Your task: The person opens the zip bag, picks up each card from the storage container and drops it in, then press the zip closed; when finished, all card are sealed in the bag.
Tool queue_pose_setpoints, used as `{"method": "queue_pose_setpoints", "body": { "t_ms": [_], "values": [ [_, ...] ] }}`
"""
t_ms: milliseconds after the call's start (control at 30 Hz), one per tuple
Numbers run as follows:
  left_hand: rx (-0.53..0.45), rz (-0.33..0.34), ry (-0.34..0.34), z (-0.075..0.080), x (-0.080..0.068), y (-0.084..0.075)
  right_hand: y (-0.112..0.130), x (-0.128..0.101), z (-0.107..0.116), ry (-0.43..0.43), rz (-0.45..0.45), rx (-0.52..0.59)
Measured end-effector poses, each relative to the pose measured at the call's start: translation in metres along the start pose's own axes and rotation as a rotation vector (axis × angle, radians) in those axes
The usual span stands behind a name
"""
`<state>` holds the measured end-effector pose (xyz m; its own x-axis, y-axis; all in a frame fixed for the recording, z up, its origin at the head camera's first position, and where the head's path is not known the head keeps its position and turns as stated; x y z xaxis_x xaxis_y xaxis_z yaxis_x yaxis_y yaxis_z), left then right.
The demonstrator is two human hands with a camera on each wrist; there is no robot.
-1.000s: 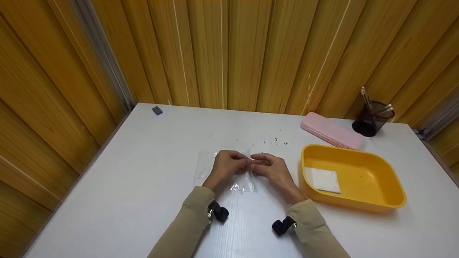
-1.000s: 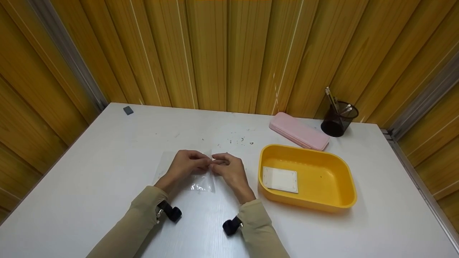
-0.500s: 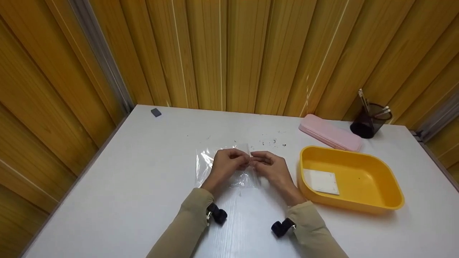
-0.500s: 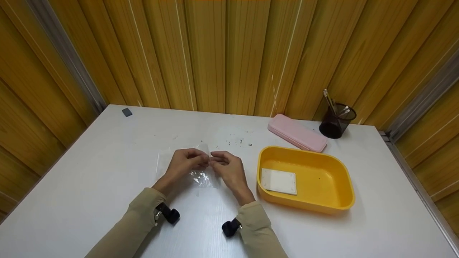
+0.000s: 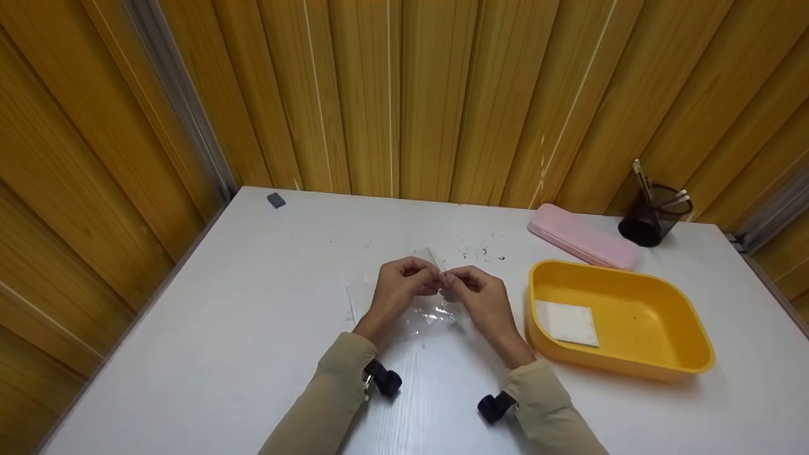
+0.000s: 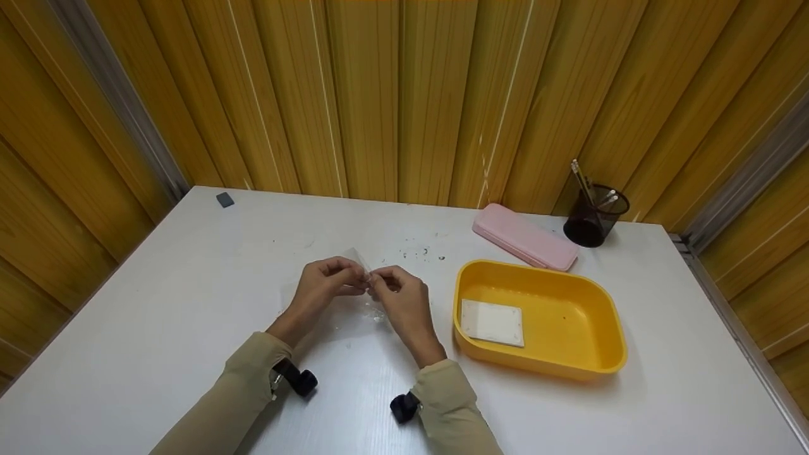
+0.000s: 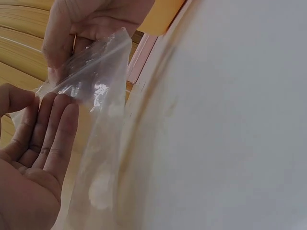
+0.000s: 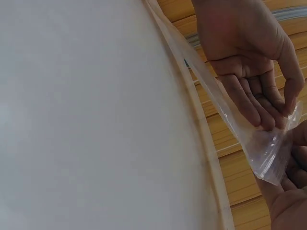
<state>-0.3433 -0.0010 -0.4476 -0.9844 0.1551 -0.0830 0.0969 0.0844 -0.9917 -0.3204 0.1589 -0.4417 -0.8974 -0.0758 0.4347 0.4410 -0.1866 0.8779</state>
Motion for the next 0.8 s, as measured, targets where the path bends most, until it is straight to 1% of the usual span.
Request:
{"method": "queue_pose_setpoints", "body": {
  "t_ms": [100,167,233,333,433,533,733,800],
  "values": [
    [0.002,-0.004,-0.024,0.003,0.000,-0.002,0.008,0.001,-0.004,0.070,0.039,-0.057],
    [0.002,-0.002,-0.034,0.005,-0.001,-0.004,0.011,0.001,-0.006,0.105,0.054,-0.059],
    [0.011,-0.003,-0.032,0.006,-0.002,-0.006,0.012,0.001,-0.006,0.112,0.056,-0.034],
    [0.024,-0.006,-0.023,0.005,-0.002,-0.008,0.009,0.002,-0.004,0.088,0.027,0.052],
    [0.035,-0.021,-0.014,0.004,-0.003,-0.008,0.006,0.002,-0.001,0.052,-0.004,0.092],
    [0.042,-0.037,-0.011,0.001,-0.004,-0.009,0.007,0.002,0.002,0.022,-0.002,0.072],
    [0.082,-0.030,-0.040,-0.003,-0.005,-0.009,0.018,0.004,0.008,-0.041,0.082,-0.015],
    [0.090,-0.041,-0.045,-0.004,-0.006,-0.010,0.023,0.004,0.010,-0.059,0.110,-0.034]
  ]
}}
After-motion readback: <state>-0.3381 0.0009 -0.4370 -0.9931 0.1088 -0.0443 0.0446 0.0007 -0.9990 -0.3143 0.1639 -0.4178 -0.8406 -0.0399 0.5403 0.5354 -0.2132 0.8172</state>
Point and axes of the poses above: each hand's wrist, its own x-axis towards the middle knuckle, its own z-axis out of the back of the hand, y = z × x, the point moved 9 cm from there along x, towards the middle knuckle, and after that the axes turned 13 degrees about z, right-handed, at the moved point
